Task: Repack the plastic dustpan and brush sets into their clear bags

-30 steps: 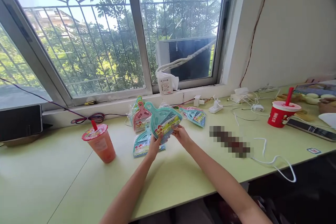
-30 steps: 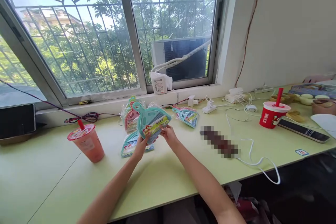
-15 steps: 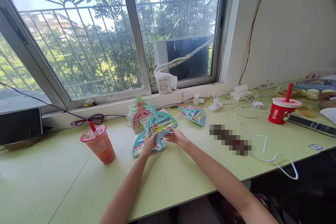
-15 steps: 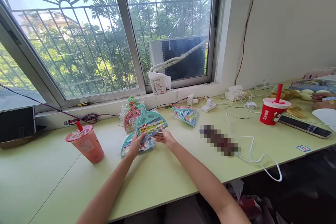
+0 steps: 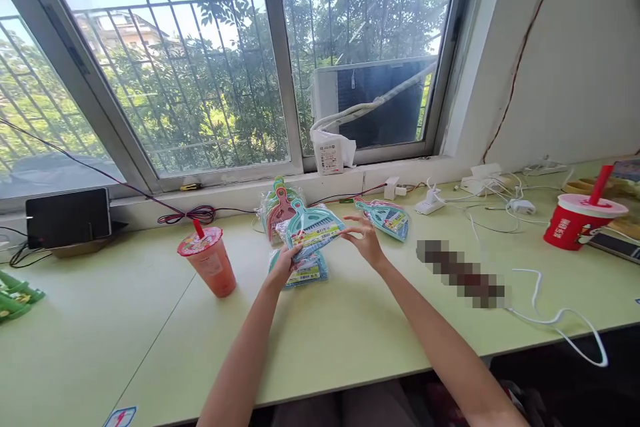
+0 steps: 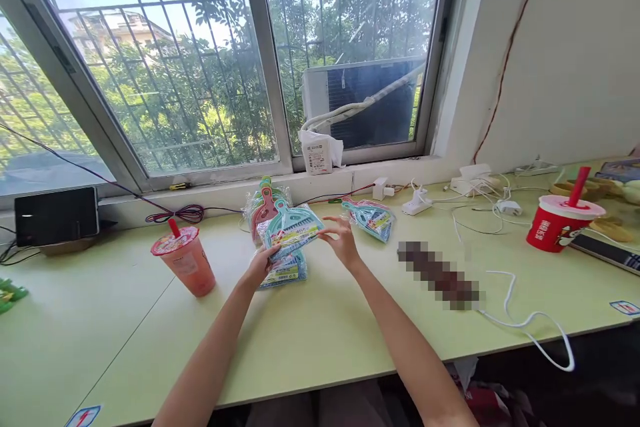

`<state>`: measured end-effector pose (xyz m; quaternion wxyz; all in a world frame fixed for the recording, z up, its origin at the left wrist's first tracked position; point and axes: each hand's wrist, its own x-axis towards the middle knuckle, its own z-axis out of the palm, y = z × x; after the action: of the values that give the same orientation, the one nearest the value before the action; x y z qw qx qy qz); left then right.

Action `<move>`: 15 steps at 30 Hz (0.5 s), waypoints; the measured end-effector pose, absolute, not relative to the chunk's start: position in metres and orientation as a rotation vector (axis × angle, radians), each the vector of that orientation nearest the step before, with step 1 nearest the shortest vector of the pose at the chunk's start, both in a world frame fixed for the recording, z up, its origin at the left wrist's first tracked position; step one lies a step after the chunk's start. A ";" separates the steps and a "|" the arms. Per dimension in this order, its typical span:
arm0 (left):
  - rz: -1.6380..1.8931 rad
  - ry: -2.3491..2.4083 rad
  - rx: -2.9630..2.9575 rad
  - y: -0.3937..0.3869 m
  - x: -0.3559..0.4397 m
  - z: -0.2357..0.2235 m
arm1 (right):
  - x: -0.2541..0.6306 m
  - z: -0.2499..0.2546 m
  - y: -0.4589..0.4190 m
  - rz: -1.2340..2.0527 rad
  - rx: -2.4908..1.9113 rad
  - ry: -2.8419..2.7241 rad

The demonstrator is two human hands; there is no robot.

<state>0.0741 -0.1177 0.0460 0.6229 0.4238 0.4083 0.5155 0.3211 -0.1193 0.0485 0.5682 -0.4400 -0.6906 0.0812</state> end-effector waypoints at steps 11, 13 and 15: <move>0.929 0.899 1.453 -0.125 0.090 0.030 | 0.323 0.036 -0.112 0.542 -0.862 -1.318; 0.945 0.911 1.459 -0.127 0.094 0.031 | 0.321 0.032 -0.110 0.535 -0.881 -1.279; 0.976 0.924 1.445 -0.129 0.095 0.033 | 0.320 0.028 -0.108 0.540 -0.901 -1.273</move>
<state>0.0947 -0.1286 0.0330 0.5514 0.6109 0.3905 0.4127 0.3197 -0.1076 0.0278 0.6784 -0.4010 -0.5668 0.2403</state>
